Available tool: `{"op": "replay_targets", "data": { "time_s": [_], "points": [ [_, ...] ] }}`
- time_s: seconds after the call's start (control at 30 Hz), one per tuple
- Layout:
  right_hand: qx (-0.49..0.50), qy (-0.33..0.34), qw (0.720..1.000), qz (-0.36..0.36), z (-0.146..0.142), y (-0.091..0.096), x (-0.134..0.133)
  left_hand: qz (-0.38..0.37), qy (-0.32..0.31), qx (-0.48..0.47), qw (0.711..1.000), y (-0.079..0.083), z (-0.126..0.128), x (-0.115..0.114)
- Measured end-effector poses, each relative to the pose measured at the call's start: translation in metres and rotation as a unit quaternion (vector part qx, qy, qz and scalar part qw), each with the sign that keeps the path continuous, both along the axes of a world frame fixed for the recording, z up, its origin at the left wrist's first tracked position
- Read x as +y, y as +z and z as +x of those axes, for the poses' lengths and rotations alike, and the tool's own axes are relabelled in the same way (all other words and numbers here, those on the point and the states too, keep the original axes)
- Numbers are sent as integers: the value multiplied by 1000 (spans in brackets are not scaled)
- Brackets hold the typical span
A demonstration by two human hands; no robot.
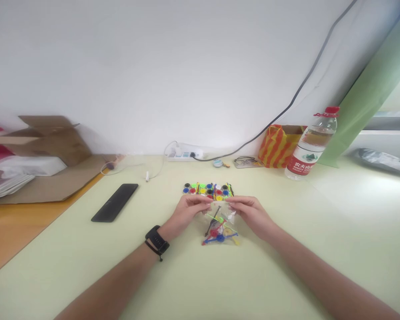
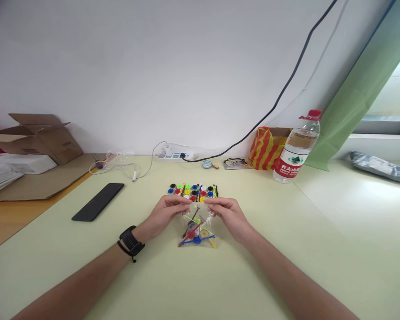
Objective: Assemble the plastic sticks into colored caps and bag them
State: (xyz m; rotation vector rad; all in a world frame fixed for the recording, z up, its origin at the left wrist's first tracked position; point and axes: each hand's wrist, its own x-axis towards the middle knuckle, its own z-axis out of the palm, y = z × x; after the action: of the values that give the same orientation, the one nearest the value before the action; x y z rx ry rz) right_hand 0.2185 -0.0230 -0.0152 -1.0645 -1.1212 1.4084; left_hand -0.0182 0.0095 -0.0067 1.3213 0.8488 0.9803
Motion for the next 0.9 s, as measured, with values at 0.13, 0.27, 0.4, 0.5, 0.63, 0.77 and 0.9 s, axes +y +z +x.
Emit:
{"op": "replay_targets", "data": {
  "time_s": [0.13, 0.27, 0.4, 0.5, 0.63, 0.77, 0.9],
  "points": [
    [7, 4, 1000, 24, 0, 2, -1, -30, 3, -34, 999, 0, 1, 0],
    [-56, 0, 996, 63, 0, 6, -3, 12, 4, 9, 1000, 2, 1, 1],
    [-92, -9, 992, 88, 0, 7, -3, 79, 5, 73, 994, 3, 0, 2],
    [-139, -25, 983, 118, -1, 8, -2, 132, 2, 117, 984, 1, -2, 4],
    [-142, -20, 981, 132, -1, 11, -4, 166, 8, 143, 976, -1, -5, 6],
    [-109, -21, 987, 116, 0, 12, -5, 139, -3, 97, 986, 0, -5, 6],
    [-94, -31, 990, 98, 3, 11, -4, 117, 2, 75, 990, 1, -5, 6]
  ]
}}
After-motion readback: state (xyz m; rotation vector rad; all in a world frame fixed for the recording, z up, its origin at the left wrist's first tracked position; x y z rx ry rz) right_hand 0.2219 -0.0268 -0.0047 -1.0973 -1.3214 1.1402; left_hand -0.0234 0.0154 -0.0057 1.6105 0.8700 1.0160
